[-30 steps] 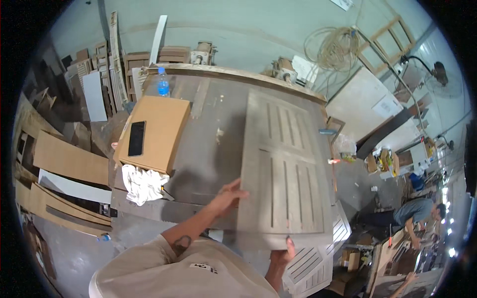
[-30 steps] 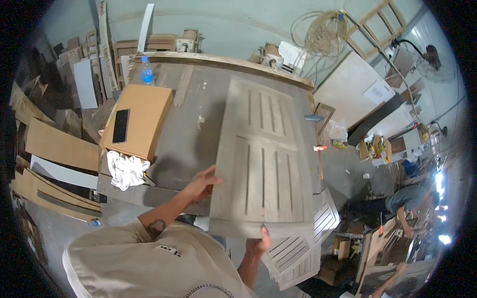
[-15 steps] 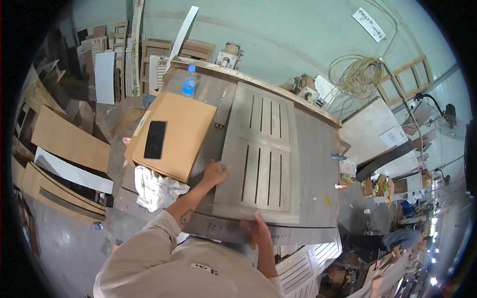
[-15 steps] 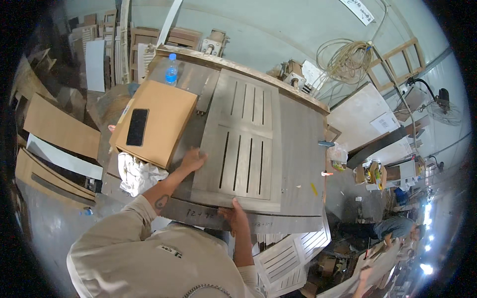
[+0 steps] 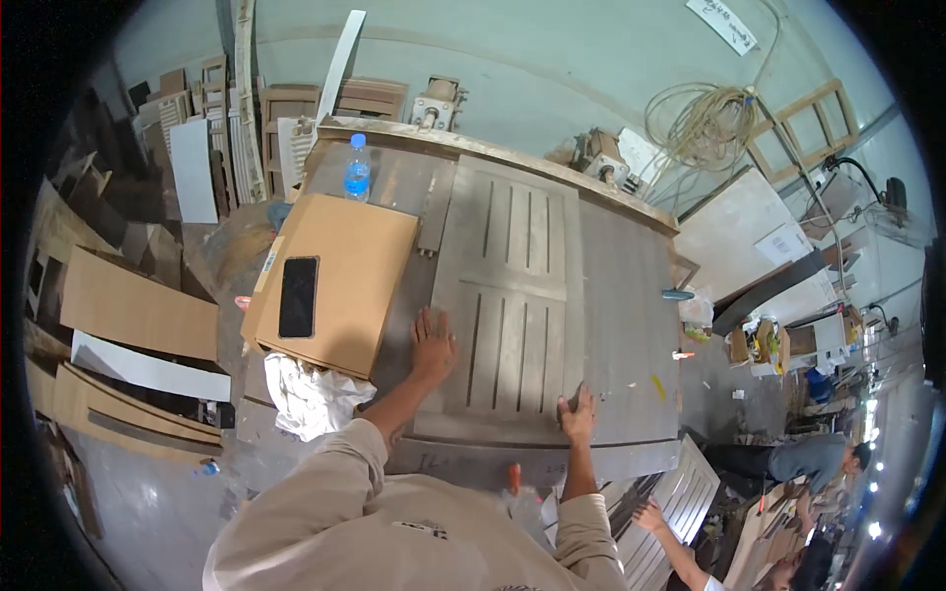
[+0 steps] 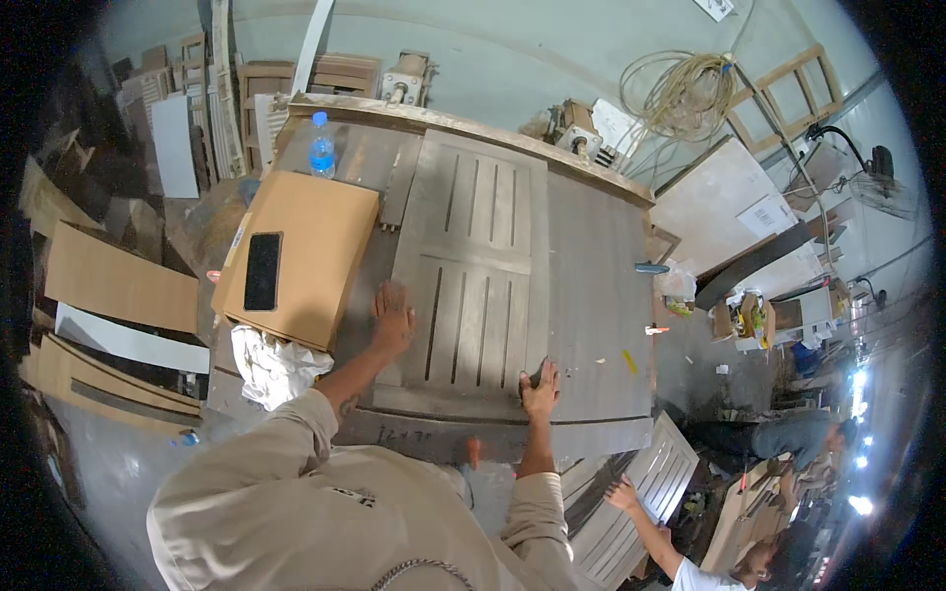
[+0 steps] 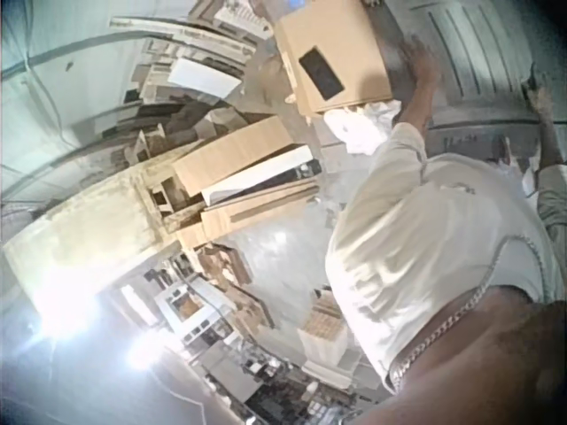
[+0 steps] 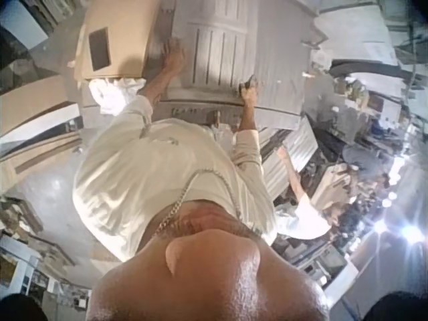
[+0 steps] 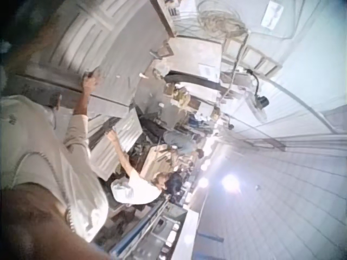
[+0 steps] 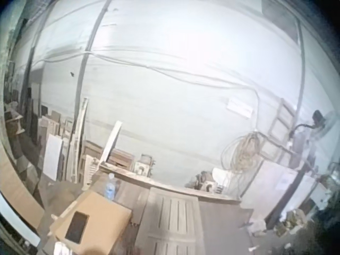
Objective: The recorder is inspecting and organizing wooden furniture panels in a workshop.
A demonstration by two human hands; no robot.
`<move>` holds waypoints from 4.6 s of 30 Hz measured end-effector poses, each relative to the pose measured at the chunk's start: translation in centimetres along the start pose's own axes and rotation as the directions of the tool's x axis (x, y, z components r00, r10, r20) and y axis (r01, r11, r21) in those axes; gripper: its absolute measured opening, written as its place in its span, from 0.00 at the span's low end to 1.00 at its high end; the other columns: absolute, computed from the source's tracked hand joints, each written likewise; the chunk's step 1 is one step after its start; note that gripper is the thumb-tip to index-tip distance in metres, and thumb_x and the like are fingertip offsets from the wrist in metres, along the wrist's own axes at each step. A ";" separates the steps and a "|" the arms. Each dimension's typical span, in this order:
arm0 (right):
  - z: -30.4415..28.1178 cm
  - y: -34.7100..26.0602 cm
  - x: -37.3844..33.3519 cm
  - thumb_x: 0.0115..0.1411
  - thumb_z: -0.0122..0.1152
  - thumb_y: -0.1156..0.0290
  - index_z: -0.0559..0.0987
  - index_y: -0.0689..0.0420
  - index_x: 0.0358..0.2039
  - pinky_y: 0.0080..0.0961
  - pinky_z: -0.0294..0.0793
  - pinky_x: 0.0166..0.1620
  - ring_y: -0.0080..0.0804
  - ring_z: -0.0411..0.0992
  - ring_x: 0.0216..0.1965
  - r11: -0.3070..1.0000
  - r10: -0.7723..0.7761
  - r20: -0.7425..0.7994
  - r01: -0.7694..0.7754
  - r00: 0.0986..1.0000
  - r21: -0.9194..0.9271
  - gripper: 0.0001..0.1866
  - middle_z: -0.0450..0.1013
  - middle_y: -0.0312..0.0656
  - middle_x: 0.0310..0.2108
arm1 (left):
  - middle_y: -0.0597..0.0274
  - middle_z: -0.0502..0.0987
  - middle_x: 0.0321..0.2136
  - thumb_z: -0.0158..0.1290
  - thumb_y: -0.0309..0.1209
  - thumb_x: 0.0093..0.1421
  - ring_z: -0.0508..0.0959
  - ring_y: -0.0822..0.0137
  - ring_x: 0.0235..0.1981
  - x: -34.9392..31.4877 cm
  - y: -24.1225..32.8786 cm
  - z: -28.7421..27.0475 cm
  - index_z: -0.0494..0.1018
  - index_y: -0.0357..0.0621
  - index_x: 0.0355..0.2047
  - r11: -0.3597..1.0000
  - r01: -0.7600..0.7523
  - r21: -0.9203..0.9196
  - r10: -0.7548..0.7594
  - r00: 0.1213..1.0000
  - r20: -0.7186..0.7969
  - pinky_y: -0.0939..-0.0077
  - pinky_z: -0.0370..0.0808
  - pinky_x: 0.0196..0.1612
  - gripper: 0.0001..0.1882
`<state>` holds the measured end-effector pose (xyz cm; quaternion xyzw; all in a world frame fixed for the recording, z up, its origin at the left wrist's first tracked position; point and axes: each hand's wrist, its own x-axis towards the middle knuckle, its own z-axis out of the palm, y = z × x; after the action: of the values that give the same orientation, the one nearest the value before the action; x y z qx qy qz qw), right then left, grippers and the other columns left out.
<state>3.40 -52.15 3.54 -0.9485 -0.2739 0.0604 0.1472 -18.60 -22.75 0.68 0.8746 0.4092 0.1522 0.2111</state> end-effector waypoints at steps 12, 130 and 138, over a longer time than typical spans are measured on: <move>1.1 0.2 -1.1 0.55 0.66 0.64 0.58 0.64 0.64 0.43 0.54 0.65 0.54 0.54 0.65 0.966 -0.038 0.027 0.030 0.999 0.258 0.40 0.58 0.59 0.63 | 0.25 0.46 0.63 0.40 0.37 0.66 0.44 0.33 0.67 -1.4 -0.4 -0.5 0.54 0.32 0.63 0.999 -0.018 0.040 0.019 1.000 -0.021 0.46 0.42 0.68 0.30; 4.1 -11.4 29.9 0.70 0.33 0.56 0.55 0.55 0.67 0.48 0.48 0.67 0.51 0.51 0.66 0.933 -0.345 -0.084 0.331 0.935 -0.143 0.28 0.48 0.54 0.68 | 0.18 0.52 0.58 0.41 0.52 0.64 0.53 0.26 0.59 25.4 -0.3 2.2 0.57 0.31 0.61 0.930 0.243 0.277 -0.145 0.933 -0.330 0.34 0.49 0.60 0.37; 4.8 -11.8 29.9 0.69 0.36 0.58 0.57 0.53 0.67 0.47 0.49 0.67 0.48 0.51 0.67 0.928 -0.349 -0.080 0.332 0.934 -0.172 0.27 0.49 0.52 0.68 | 0.18 0.53 0.58 0.44 0.52 0.62 0.55 0.25 0.59 24.9 -0.5 2.2 0.58 0.30 0.61 0.938 0.250 0.240 -0.160 0.927 -0.338 0.33 0.50 0.59 0.38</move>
<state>21.75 -25.39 1.63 -0.8970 -0.4297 -0.0397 0.0957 -2.56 -3.55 0.81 0.8121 0.5447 0.2068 0.0329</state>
